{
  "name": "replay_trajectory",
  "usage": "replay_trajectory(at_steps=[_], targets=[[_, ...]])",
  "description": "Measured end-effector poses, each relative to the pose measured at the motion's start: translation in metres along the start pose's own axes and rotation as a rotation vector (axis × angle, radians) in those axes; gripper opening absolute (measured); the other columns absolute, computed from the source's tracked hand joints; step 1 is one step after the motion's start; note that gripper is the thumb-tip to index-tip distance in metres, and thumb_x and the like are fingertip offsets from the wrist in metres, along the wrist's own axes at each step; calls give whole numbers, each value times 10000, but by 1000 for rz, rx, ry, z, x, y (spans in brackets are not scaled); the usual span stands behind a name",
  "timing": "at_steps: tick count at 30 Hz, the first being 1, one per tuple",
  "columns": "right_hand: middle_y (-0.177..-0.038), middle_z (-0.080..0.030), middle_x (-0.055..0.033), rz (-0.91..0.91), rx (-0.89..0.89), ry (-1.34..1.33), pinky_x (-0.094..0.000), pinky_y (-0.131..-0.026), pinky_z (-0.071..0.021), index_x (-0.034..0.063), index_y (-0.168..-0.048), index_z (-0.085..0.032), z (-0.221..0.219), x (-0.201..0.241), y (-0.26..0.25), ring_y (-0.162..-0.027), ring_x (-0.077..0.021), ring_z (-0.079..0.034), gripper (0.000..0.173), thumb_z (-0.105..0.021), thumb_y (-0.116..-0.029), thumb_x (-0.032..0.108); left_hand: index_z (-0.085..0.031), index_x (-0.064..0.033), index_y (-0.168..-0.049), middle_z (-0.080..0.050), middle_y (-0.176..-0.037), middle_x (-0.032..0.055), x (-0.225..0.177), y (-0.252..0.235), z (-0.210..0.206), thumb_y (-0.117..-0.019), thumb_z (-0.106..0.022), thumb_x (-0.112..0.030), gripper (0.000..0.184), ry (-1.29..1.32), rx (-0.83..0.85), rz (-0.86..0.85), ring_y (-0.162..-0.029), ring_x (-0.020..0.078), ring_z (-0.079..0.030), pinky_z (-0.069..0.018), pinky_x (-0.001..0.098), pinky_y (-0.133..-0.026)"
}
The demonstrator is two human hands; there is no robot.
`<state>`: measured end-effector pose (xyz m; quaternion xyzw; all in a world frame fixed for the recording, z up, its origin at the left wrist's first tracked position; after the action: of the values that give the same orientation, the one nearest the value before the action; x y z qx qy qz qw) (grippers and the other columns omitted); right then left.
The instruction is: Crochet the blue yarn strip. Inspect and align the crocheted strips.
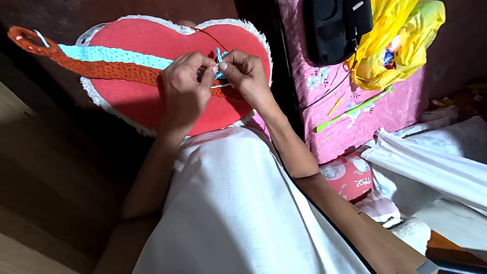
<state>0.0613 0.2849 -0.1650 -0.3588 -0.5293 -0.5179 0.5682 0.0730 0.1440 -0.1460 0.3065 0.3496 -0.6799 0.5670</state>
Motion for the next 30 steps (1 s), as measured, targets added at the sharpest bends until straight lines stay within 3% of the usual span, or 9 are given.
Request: replay_trajectory(at_steps=[2, 6, 8, 11, 14, 17, 20, 24, 30], targets=[[-669, -567, 26, -27, -23, 30, -192, -529, -414, 3, -915, -659, 3, -2, 1, -538, -11, -472, 133, -585, -1004, 67, -715, 13, -955, -700, -1051, 192, -10, 0, -4, -995, -572, -100, 186, -92, -13, -194, -1017, 315, -647, -488, 396, -883], [-658, -585, 24, -71, -33, 7, -193, -509, -413, 7, -901, -679, 7, -6, 0, -517, -14, -476, 115, -623, -983, 66, -658, 27, -906, -608, -1338, 255, -15, -1, -11, -1010, -514, -75, 204, -133, 36, -370, -1230, 379, -592, -476, 428, -1012], [-654, -590, 25, -72, -52, 28, -207, -501, -411, 16, -883, -688, 9, -7, 0, -511, -18, -471, 113, -643, -968, 75, -643, 38, -894, -659, -1256, 249, -15, -1, -14, -1005, -493, -54, 208, -114, 55, -399, -1166, 365, -635, -503, 423, -959], [-707, -643, 9, -36, -107, 206, -269, -589, -480, 46, -886, -709, 12, 0, 5, -596, -52, -566, 129, -651, -972, 122, -645, 28, -930, -708, -975, 206, -7, -3, -16, -988, -515, -73, 175, -14, 95, -279, -946, 303, -692, -534, 404, -838], [-716, -678, -40, 159, -184, 455, -355, -585, -511, 34, -937, -729, 7, 14, 15, -603, -127, -622, 127, -631, -974, 107, -661, -22, -998, -715, -986, 122, 5, -7, -17, -965, -545, -146, 172, 109, 205, -54, -916, 147, -680, -528, 310, -838], [-737, -705, -80, 316, -165, 539, -393, -567, -530, 5, -989, -739, 2, 15, 19, -610, -176, -661, 141, -616, -974, 73, -648, -37, -1013, -660, -914, 44, 8, -12, -15, -972, -548, -151, 158, 141, 301, 20, -797, 24, -608, -500, 197, -758], [-762, -687, -41, 182, -48, 337, -337, -629, -528, 14, -997, -717, 7, 4, 13, -656, -112, -640, 164, -574, -1004, 93, -646, -42, -1034, -645, -883, 60, 4, -14, -13, -1007, -518, -179, 190, 47, 360, 5, -771, 85, -604, -496, 274, -739], [-627, -505, 70, -33, 173, -281, -155, -456, -323, 5, -970, -625, 5, -10, 9, -495, 22, -407, 97, -533, -1000, 15, -634, 7, -1064, -651, -928, 164, -12, -8, -13, -1033, -464, -133, 222, -75, 373, -83, -843, 265, -629, -490, 435, -771], [-599, -510, 61, -204, 278, -499, -144, -394, -285, 42, -962, -619, 2, -18, 5, -436, 14, -383, 127, -500, -1006, 28, -636, 14, -1056, -659, -954, 184, -12, -5, -15, -1040, -463, -130, 225, -87, 262, -165, -846, 280, -646, -499, 425, -761]])
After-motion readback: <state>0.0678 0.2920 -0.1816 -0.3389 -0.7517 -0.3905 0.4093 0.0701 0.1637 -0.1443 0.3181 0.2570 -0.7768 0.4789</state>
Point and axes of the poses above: each hand's wrist, its own y-axis away from the middle knuckle, its own z-axis out of the back of the hand, x = y × z, the point moved 8 cm from there along -y, towards the middle knuckle
